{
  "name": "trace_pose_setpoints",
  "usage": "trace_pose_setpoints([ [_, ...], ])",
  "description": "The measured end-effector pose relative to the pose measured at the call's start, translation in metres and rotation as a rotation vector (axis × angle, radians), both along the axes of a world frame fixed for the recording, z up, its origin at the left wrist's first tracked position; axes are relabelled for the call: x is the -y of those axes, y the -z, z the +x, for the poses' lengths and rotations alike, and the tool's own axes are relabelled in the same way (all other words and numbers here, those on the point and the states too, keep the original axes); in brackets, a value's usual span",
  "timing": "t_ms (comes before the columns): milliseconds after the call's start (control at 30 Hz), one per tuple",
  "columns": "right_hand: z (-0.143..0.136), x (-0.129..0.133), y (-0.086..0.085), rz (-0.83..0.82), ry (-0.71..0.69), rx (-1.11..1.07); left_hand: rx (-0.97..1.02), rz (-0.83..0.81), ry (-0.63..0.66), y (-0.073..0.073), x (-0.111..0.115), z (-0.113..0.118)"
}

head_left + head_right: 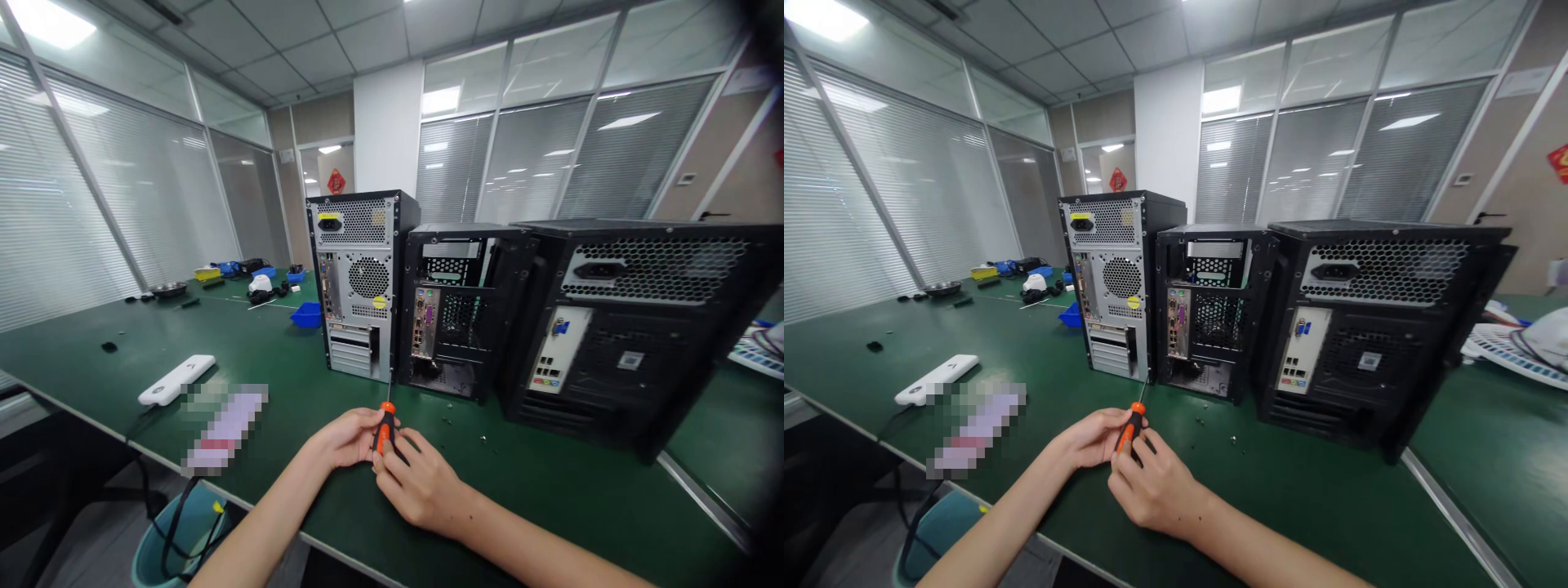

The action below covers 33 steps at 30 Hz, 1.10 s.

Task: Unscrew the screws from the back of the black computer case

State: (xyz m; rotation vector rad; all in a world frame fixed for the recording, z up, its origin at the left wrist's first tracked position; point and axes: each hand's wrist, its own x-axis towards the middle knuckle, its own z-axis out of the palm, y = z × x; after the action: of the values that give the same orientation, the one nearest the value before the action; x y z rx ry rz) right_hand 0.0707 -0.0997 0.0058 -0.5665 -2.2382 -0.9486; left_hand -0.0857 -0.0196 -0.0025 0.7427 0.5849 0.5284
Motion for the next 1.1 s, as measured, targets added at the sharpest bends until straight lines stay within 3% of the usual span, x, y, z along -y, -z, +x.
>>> trace_pose_setpoints([
  [633, 0.001, -0.001, 0.001, -0.004, -0.008, -0.010, -0.001, -0.038, -0.005, -0.005, 0.001, 0.000],
  [1100, 0.001, -0.001, -0.003, 0.014, 0.058, 0.016, -0.049, -0.063, -0.107, -0.011, 0.004, 0.001],
])
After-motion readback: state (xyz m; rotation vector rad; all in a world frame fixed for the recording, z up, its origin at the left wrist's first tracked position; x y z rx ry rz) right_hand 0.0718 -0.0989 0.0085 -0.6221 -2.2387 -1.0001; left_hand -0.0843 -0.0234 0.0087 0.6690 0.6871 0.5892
